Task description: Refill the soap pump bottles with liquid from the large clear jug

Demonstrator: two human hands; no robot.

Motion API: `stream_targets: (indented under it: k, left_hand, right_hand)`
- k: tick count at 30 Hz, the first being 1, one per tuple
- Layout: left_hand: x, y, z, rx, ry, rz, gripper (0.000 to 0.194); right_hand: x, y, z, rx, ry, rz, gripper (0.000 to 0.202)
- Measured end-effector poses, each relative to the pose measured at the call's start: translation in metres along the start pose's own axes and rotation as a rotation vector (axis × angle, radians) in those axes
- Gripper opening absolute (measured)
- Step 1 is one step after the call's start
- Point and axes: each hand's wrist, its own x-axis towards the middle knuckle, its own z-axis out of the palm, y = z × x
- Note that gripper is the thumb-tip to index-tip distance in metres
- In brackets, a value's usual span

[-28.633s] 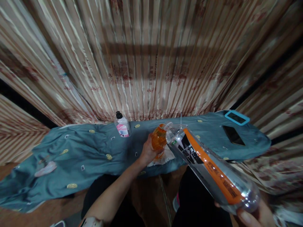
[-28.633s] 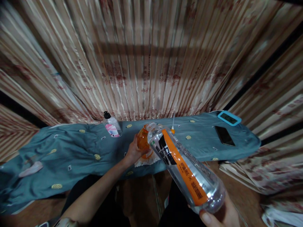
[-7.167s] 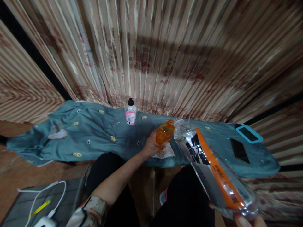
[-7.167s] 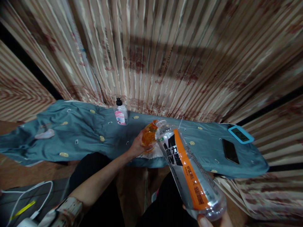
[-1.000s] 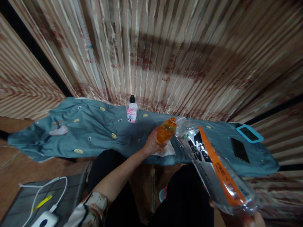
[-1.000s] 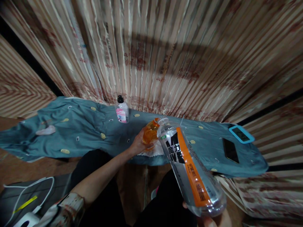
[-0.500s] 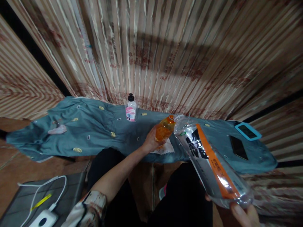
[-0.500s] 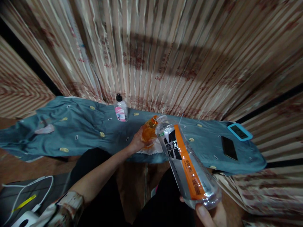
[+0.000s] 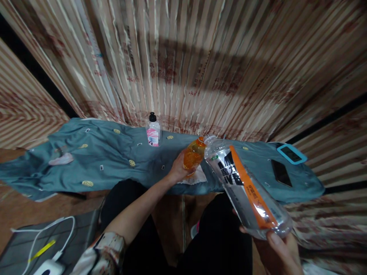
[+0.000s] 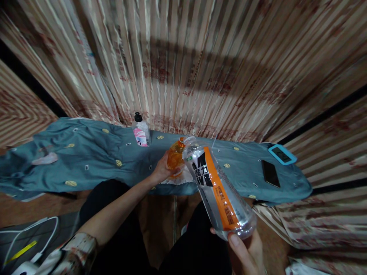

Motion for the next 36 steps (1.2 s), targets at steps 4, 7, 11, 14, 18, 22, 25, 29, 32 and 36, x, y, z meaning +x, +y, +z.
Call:
stream_targets:
  k: [4,7,11,14,18,22,25,29,32,36]
  left_hand:
    - [0.001,0.0,0.0,-0.001,0.003,0.005,0.084]
    - [0.0,0.001,-0.001,0.027,0.001,-0.003,0.082]
    - [-0.002,0.004,-0.001,0.022,-0.003,-0.004,0.081]
    - [-0.002,0.005,-0.001,0.034,-0.006,-0.009,0.083]
    - [-0.001,0.006,-0.001,0.055,-0.012,-0.004,0.086]
    - [-0.002,0.008,-0.003,0.07,-0.018,-0.005,0.087]
    - [-0.003,0.01,-0.004,0.074,-0.032,-0.023,0.09]
    - [-0.004,0.01,-0.005,0.039,-0.036,-0.022,0.099]
    - [-0.005,0.01,-0.005,0.014,-0.033,-0.012,0.101]
    - [-0.006,0.012,-0.007,0.022,-0.026,-0.01,0.093]
  right_hand:
    - [-0.001,-0.002,0.002,-0.012,0.007,0.006,0.07]
    - [-0.003,-0.003,0.002,-0.005,0.008,0.014,0.065]
    - [-0.004,-0.005,0.003,-0.009,-0.005,0.026,0.063]
    - [-0.004,-0.005,0.004,-0.003,-0.016,0.015,0.064]
    - [-0.004,-0.005,0.004,-0.01,-0.014,-0.009,0.063]
    - [-0.003,-0.003,0.001,-0.05,-0.001,-0.021,0.064]
    - [-0.002,-0.003,-0.001,-0.068,-0.036,-0.003,0.058]
    - [-0.002,-0.002,0.002,-0.049,-0.004,-0.013,0.053]
    - [-0.003,-0.003,0.004,-0.035,0.026,-0.025,0.054]
    - [-0.003,-0.001,-0.001,-0.039,0.029,0.021,0.055]
